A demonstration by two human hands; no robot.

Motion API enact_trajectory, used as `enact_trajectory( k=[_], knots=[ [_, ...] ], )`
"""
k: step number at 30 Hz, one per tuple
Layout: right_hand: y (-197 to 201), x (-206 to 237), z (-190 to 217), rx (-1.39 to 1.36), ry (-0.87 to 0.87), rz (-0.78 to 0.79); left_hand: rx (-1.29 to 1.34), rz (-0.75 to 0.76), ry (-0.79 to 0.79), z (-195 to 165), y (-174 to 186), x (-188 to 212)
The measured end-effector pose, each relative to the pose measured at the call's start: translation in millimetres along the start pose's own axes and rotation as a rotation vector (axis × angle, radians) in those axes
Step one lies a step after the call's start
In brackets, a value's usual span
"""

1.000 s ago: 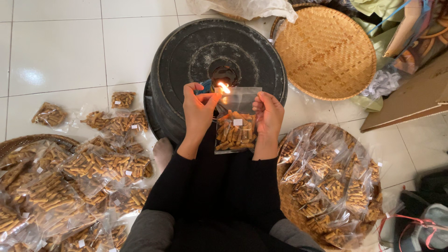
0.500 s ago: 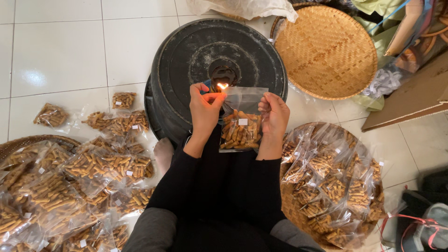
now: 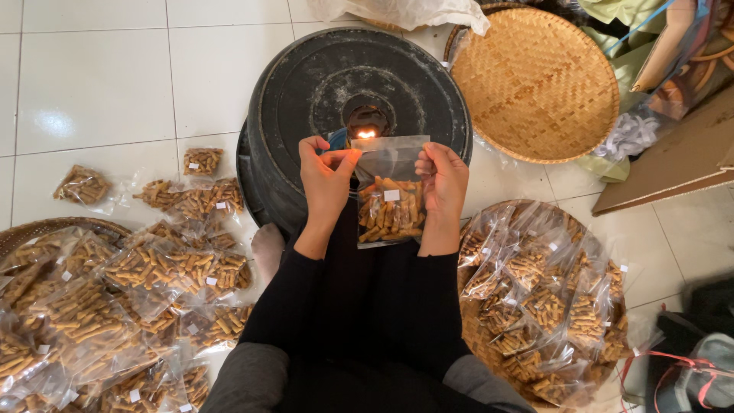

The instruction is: The person sits on the floor and heat-seals clear plastic bags filled with stick-shaped snacks over a candle flame, pressing the bag opening flat against the flame to melt it closed. They set finished bags aside, take new filled bags from baskets around them, and repeat the sealing.

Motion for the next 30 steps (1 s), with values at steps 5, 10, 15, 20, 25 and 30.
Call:
enact_trajectory(
  k=[5, 10, 15, 20, 25, 30],
  knots=[
    [-8.8, 0.8, -4.5, 0.039, -0.025, 0.013, 0.019, -0.02, 0.016, 9.2, 7.6, 2.7],
    [-19.8, 5.1, -9.7, 0.053, -0.068, 0.047, 0.072, -0.05, 0.013, 14.6, 18.5, 5.2],
    [-32.7, 10.3, -19.3, 0.079, -0.126, 0.061, 0.061, -0.101, 0.028, 15.4, 37.1, 11.6],
    [-45.1, 16.1, -29.2, 0.135, -0.156, 0.078, 0.128, -0.135, 0.053, 13.5, 52.4, 20.1],
    [-56.0, 21.9, -39.5, 0.198, -0.147, 0.123, 0.107, -0.169, 0.06, 11.5, 68.9, 31.5],
    [-61.5, 26.0, -46.6, 0.172, -0.156, 0.189, 0.111, -0.198, 0.03, 7.3, 77.6, 35.4]
  ],
)
Point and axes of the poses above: each hand's wrist, its own x-axis away from the middle knuckle, its own y-axis out of the back of the hand, z = x × y, the point moved 6 cm from there along -x, towards the middle knuckle, and after that the axes turned 9 degrees about -x, right-handed, at the moved point
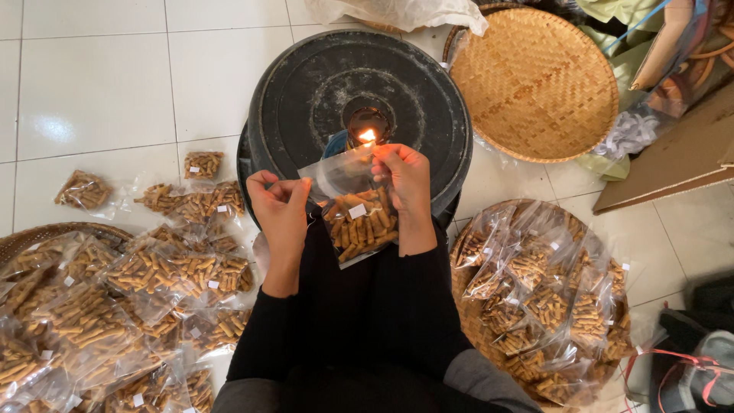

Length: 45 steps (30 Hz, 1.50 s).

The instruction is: The person sits on the floor and heat-seals clear plastic bags filled with stick-shaped snacks over a candle flame, pressing the bag opening flat against the flame to melt it closed. They set finished bags aside, take new filled bags from baskets around them, and repeat the sealing.

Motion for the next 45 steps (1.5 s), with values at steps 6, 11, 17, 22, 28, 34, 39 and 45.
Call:
enact_trajectory(
  k=[6, 11, 17, 22, 28, 34, 39, 45],
  knots=[
    [10.9, -5.9, 6.6, -0.004, 0.02, -0.086, 0.004, 0.051, 0.036, 1.0, -16.2, -12.1],
    [26.2, -9.3, 18.8, -0.05, 0.047, -0.135, -0.023, 0.092, 0.029, 7.2, -38.7, -24.3],
    [53.8, -9.4, 34.5, -0.08, 0.099, -0.225, -0.03, 0.162, -0.001, 10.9, -69.0, -29.2],
    [74.9, -8.4, 49.5, -0.092, 0.174, -0.265, -0.12, 0.197, 0.055, 12.2, -92.4, -26.6],
    [89.1, -5.9, 58.3, -0.103, 0.182, -0.317, -0.223, 0.195, 0.007, 10.7, -105.2, -22.1],
    [72.3, -12.1, 52.3, -0.091, 0.158, -0.24, -0.095, 0.185, 0.081, 20.8, -89.9, -22.5],
    [47.4, -17.2, 43.2, -0.047, 0.088, -0.14, 0.1, 0.12, 0.146, 30.3, -64.0, -13.4],
    [13.9, -11.3, 31.4, 0.129, 0.034, -0.057, 0.145, 0.006, 0.178, 35.5, -25.6, 12.1]
  ],
)
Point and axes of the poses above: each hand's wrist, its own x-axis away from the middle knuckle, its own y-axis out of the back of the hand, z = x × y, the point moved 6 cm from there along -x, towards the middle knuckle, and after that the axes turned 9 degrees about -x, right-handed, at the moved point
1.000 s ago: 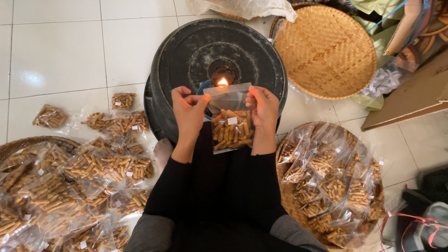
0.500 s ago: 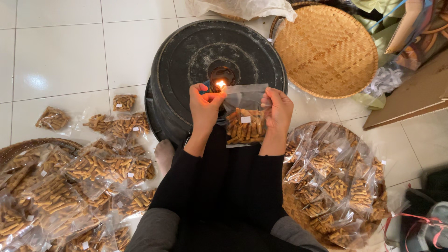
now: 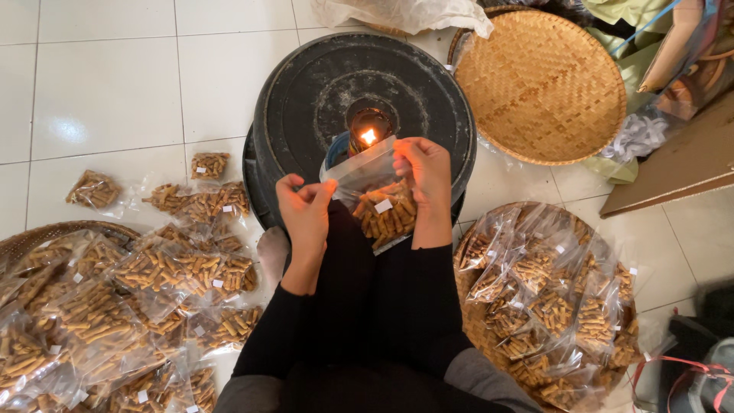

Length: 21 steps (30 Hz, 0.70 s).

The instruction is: The person sits on the floor and heat-seals clear plastic bags filled with stick-shaped snacks over a candle flame, pressing the bag opening flat against the flame to melt it closed. They set finished bags aside, take new filled bags from baskets around them, and repeat the sealing.

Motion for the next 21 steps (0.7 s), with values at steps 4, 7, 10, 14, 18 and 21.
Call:
enact_trajectory(
  k=[4, 7, 10, 14, 18, 21],
  knots=[
    [-20.8, 4.0, -8.6, 0.012, -0.023, 0.094, 0.027, -0.081, -0.009, -6.0, 19.7, 15.6],
    [-26.0, 4.7, -10.7, 0.005, -0.031, 0.118, 0.028, -0.076, 0.009, -11.3, 23.0, 18.4],
    [-20.6, 3.6, -6.9, 0.015, -0.01, 0.053, 0.004, -0.047, -0.012, -16.3, 14.6, 8.7],
    [-4.6, -1.0, 1.9, -0.096, 0.013, -0.068, -0.051, 0.015, -0.017, -15.6, -10.8, -17.1],
    [21.5, -5.5, 9.8, -0.13, 0.04, -0.18, -0.079, 0.073, -0.046, -12.2, -42.3, -32.2],
    [42.4, -6.9, 16.5, -0.177, 0.079, -0.221, -0.182, 0.108, -0.099, -11.7, -63.8, -35.0]
  ],
)
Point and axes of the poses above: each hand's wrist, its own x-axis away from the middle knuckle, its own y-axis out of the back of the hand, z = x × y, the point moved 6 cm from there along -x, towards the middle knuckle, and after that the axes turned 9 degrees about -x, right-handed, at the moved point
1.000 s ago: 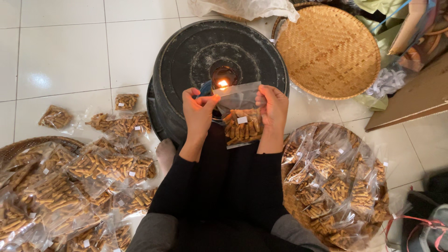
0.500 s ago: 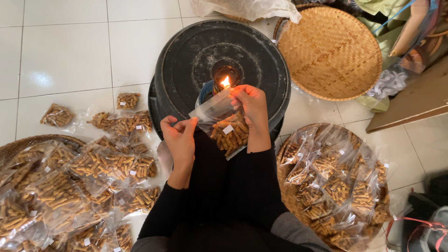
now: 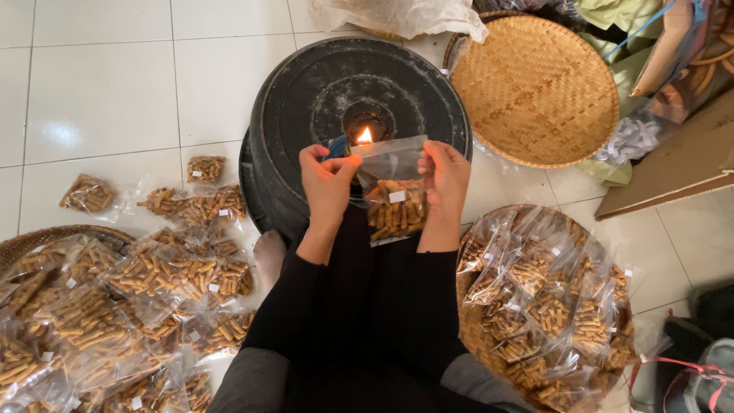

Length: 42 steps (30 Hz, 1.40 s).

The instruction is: The person sits on the floor and heat-seals clear plastic bags filled with stick-shaped snacks over a candle flame, pressing the bag opening flat against the flame to melt it closed. They set finished bags aside, take new filled bags from baskets around them, and repeat the sealing.

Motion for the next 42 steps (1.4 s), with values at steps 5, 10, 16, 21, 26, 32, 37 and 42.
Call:
enact_trajectory(
  k=[5, 10, 16, 21, 26, 32, 37, 42],
  knots=[
    [16.3, -3.7, 8.3, -0.065, 0.058, -0.009, -0.06, 0.021, -0.001, -0.2, -15.7, -1.1],
    [2.8, -0.2, 1.2, 0.043, 0.022, 0.02, 0.003, -0.012, -0.021, 3.5, 2.1, 2.8],
    [-34.9, 10.8, -21.7, 0.162, -0.049, 0.191, 0.174, -0.123, 0.121, 21.2, 50.3, 33.8],
    [-63.9, 40.4, -40.7, 0.163, -0.1, 0.365, 0.268, -0.241, -0.117, 7.0, 78.8, 68.4],
    [-49.3, 94.8, -40.9, 0.145, -0.136, 0.433, 0.166, -0.182, -0.286, -25.5, 85.1, 102.1],
    [12.0, 171.3, -8.9, 0.038, 0.171, 0.318, 0.111, -0.031, -0.343, -52.4, 57.3, 134.4],
    [24.7, 223.1, 31.1, 0.338, 0.496, 0.164, 0.062, 0.075, -0.451, -57.3, 25.3, 158.7],
    [-25.6, 283.5, 68.6, 1.124, 1.051, 0.204, 0.067, 0.113, -0.653, -48.3, 17.7, 174.2]
  ],
)
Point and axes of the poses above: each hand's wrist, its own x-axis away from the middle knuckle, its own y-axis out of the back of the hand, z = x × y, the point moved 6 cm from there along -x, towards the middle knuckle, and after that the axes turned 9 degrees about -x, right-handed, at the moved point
